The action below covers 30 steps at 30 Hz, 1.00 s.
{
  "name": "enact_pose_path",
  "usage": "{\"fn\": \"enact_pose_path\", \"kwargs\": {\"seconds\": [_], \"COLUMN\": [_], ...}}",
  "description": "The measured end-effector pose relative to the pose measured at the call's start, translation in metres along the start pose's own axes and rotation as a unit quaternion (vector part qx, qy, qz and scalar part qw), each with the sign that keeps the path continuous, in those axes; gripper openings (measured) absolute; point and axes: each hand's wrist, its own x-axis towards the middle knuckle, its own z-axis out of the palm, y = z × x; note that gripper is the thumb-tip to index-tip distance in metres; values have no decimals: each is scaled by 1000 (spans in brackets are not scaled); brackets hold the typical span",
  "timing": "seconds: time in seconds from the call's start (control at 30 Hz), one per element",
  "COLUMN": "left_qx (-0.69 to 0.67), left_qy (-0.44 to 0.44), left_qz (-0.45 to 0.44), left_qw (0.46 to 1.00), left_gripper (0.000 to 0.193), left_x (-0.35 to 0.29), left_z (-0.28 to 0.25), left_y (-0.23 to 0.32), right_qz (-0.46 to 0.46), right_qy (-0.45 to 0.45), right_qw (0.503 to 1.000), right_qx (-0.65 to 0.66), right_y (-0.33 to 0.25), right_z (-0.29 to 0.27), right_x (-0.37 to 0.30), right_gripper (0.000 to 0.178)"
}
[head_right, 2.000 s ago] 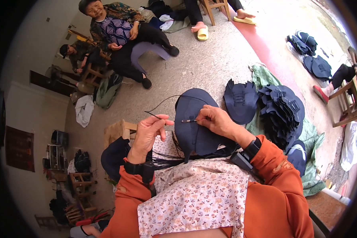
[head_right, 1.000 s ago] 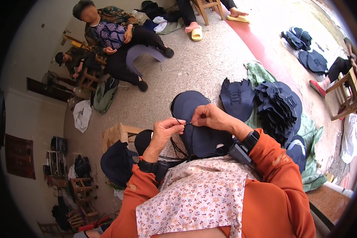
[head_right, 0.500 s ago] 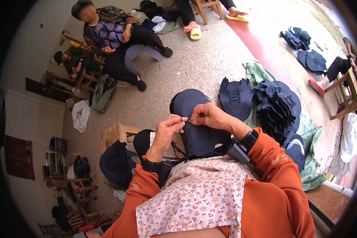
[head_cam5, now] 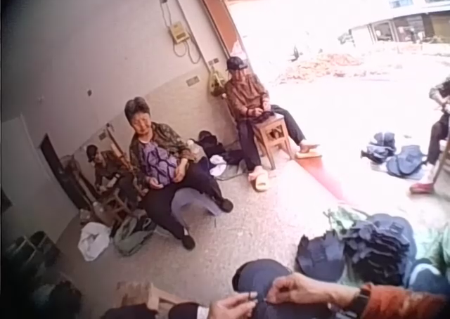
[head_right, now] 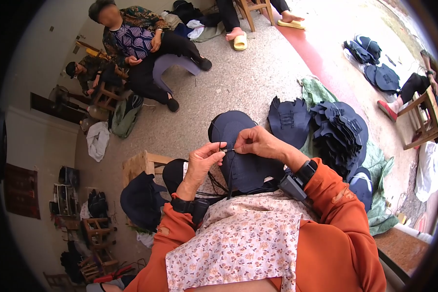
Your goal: Hand-stitching and threading the components of a black shoe upper.
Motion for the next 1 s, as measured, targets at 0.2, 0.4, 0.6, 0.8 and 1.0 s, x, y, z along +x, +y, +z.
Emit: {"fn": "enact_pose_path", "kwargs": {"seconds": [0.2,0.4,0.6,0.8,1.0], "left_qx": [-3,24,-15,-114,-221], "left_qy": [-32,-35,-32,-12,16], "left_qz": [-5,18,-31,-99,-117], "left_qw": [999,999,999,988,968], "left_gripper": [35,37,44,36,23], "left_x": [3,1,-25,-36,-11], "left_z": [-4,-1,-10,-30,4], "left_y": [-5,-11,-15,-19,-26], "right_qz": [12,18,-15,-98,-126], "right_qy": [-21,-32,-21,18,44], "right_qw": [1000,999,997,982,970], "right_qx": [-20,-16,-68,-158,-205], "right_y": [1,-4,-5,-5,-5], "right_z": [-4,-8,1,7,15], "right_x": [1,2,-4,-10,-16], "right_gripper": [8,12,11,9,8]}}
